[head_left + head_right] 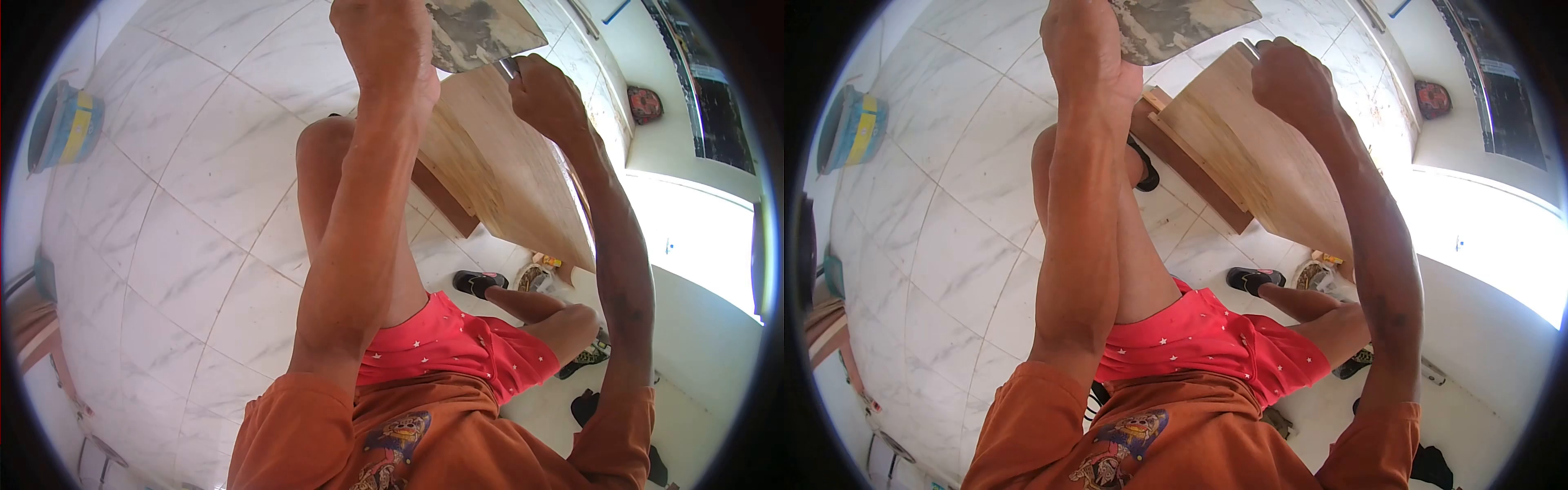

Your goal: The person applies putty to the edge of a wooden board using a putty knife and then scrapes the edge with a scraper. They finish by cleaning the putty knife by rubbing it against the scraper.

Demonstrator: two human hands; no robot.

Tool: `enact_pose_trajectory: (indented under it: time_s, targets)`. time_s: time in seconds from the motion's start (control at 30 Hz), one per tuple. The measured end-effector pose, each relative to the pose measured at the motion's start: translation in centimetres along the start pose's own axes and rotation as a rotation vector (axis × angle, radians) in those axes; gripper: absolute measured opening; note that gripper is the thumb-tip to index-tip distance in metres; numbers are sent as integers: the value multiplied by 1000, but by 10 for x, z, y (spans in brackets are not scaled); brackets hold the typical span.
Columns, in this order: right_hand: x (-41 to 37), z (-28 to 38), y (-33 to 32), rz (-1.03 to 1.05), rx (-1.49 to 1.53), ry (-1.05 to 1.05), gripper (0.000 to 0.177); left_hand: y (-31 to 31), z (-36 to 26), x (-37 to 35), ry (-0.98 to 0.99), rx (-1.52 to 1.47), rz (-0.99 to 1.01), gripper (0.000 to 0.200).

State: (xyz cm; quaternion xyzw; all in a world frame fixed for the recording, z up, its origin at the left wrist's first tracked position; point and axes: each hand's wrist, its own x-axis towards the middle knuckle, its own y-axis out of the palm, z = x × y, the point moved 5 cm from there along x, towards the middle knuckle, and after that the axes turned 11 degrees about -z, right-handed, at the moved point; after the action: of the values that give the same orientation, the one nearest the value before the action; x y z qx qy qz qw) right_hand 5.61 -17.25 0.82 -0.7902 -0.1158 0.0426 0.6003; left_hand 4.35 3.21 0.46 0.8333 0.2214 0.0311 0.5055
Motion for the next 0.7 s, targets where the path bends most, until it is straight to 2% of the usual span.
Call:
enact_pose_trajectory:
  time_s: [0.2, 0.3, 0.5, 0.7]
  targets:
    - [-16, 14, -16, -70, 68, -112, 32, 0, 3, 6, -13, -30, -24, 32]
    - [-11, 3, -16, -76, 5, -81, 36, 4, -6, -6, 15, 12, -33, 33]
    - [-1, 4, 4, -84, -103, -95, 30, 3, -2, -3, 10, 10, -10, 33]
    - [-17, 10, -8, -83, -75, -142, 23, 3, -5, -7, 16, 25, -44, 32]
